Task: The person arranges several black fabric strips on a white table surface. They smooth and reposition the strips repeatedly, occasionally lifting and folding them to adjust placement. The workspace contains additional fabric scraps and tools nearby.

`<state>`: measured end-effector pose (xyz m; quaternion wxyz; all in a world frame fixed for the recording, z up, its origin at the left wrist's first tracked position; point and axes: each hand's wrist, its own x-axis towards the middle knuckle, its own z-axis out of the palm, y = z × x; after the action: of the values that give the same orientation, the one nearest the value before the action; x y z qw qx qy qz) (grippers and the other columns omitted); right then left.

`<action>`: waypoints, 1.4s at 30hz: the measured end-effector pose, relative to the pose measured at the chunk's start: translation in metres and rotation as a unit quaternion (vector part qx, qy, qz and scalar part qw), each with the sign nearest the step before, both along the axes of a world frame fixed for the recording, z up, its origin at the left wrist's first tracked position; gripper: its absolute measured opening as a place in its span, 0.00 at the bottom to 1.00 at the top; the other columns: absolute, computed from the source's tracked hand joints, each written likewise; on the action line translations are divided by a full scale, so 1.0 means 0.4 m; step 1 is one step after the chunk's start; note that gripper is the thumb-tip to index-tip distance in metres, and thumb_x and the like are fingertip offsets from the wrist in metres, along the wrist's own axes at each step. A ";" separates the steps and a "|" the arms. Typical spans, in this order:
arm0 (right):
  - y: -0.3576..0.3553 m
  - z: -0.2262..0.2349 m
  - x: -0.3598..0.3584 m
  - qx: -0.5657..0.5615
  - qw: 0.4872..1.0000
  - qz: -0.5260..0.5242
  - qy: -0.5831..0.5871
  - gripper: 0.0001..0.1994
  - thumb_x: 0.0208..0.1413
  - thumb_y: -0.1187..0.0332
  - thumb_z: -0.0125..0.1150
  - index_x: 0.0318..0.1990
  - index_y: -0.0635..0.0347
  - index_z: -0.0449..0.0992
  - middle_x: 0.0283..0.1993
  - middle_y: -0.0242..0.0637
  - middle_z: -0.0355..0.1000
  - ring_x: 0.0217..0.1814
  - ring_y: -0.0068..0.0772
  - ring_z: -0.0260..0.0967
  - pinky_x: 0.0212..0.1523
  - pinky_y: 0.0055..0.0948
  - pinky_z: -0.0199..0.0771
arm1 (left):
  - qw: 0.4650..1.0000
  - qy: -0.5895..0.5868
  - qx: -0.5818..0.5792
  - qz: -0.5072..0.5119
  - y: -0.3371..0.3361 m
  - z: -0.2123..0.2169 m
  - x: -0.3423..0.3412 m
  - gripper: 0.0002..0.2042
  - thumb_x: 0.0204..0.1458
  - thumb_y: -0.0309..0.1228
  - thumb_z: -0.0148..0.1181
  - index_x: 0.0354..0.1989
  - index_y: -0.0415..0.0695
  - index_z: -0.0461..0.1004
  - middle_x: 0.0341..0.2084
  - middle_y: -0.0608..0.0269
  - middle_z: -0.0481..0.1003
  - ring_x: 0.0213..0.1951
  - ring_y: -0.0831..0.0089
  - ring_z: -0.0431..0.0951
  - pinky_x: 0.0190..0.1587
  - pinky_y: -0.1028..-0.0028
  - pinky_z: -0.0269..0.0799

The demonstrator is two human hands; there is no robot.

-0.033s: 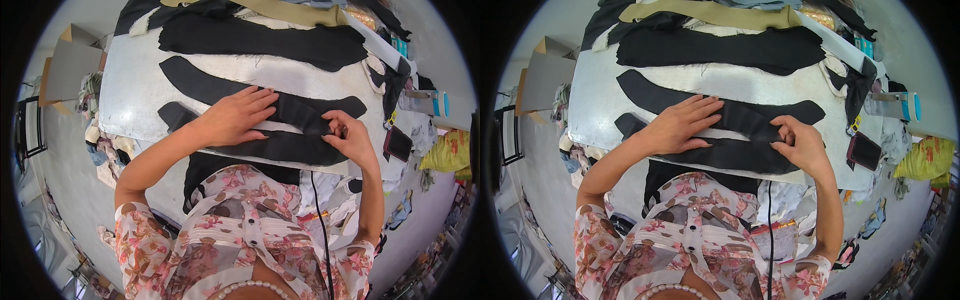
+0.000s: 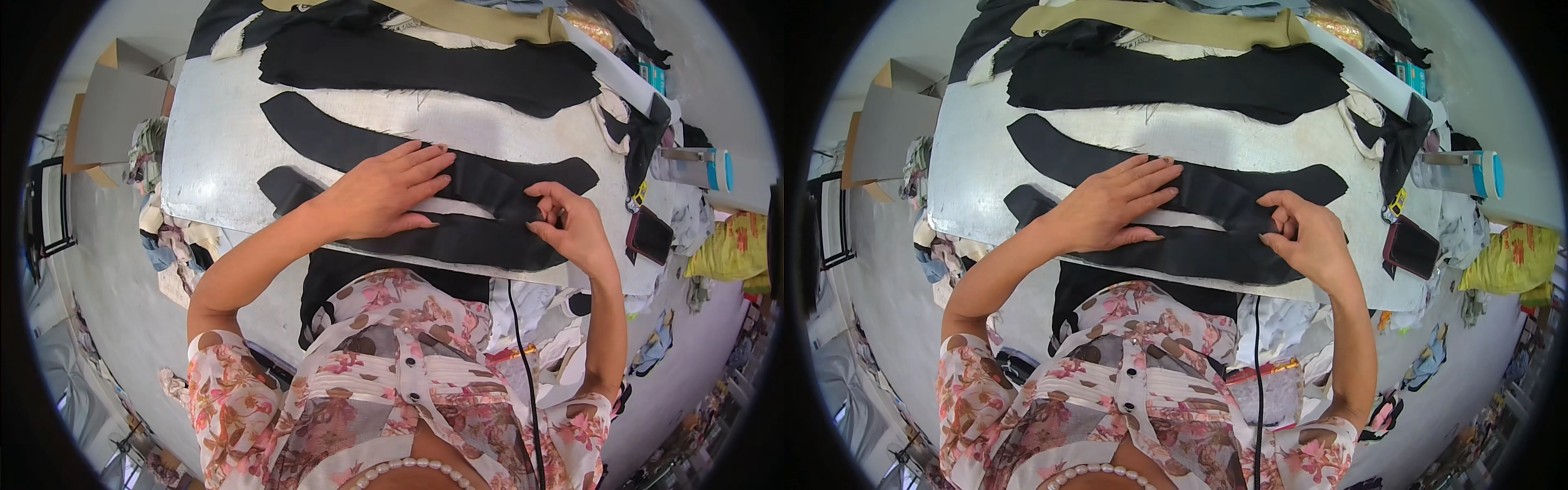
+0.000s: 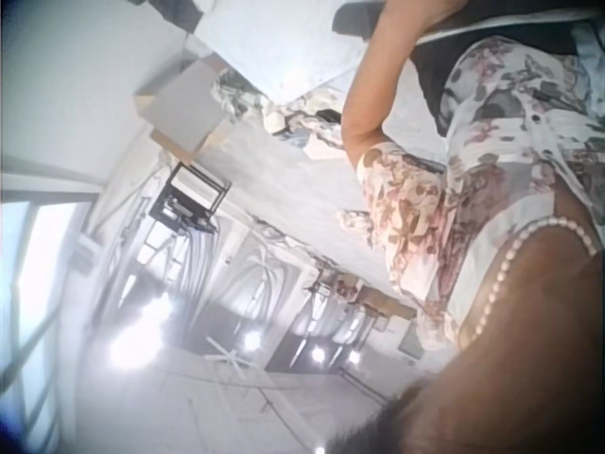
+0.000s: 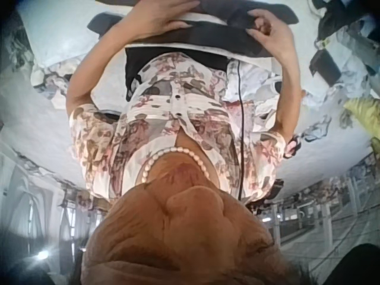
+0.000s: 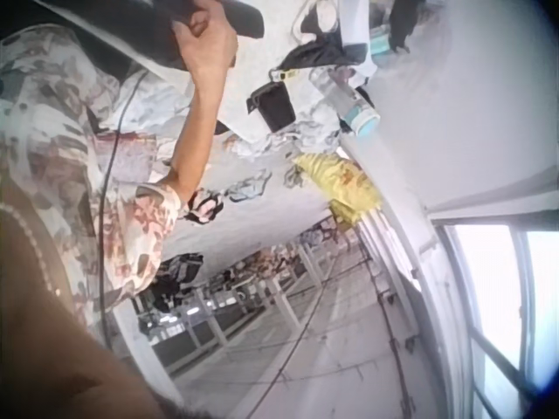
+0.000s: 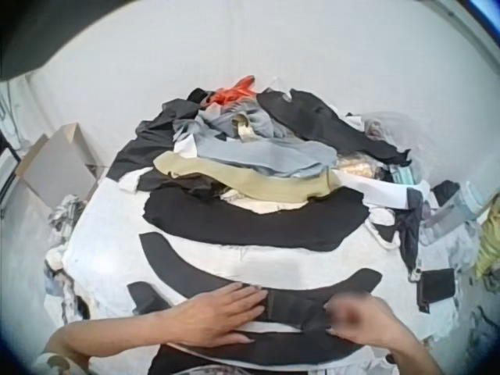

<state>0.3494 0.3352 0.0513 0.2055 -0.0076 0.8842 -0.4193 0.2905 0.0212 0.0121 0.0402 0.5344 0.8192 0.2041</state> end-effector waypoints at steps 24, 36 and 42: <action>0.151 -0.079 -0.058 0.087 0.980 -0.148 0.103 0.09 0.50 0.73 0.69 0.33 0.67 0.74 0.24 0.30 0.71 0.27 0.18 0.64 0.31 0.23 0.66 | 0.998 0.043 0.039 -0.035 0.061 0.023 -0.021 0.26 0.54 0.50 0.59 0.50 0.38 0.74 0.57 0.51 0.69 0.64 0.57 0.64 0.65 0.57 0.57; 0.160 -0.041 -0.044 -0.089 0.978 -0.188 0.011 0.08 0.54 0.72 0.67 0.40 0.61 0.77 0.27 0.23 0.70 0.26 0.11 0.64 0.27 0.14 0.62 | 0.996 0.055 0.064 -0.036 0.072 -0.022 -0.024 0.15 0.48 0.32 0.65 0.43 0.39 0.76 0.49 0.53 0.74 0.55 0.57 0.72 0.57 0.62 0.69; 0.158 -0.056 -0.051 -0.082 0.979 -0.185 0.007 0.08 0.53 0.71 0.67 0.39 0.61 0.77 0.26 0.22 0.69 0.25 0.11 0.63 0.26 0.14 0.61 | 0.984 0.168 0.040 -0.045 0.080 -0.030 -0.019 0.09 0.46 0.31 0.62 0.34 0.40 0.76 0.45 0.55 0.75 0.52 0.62 0.73 0.53 0.65 0.68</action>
<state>0.3288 0.3986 0.0291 0.1172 0.1366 0.8343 -0.5211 0.2829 0.0533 -0.0001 -0.1107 0.5985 0.7806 0.1421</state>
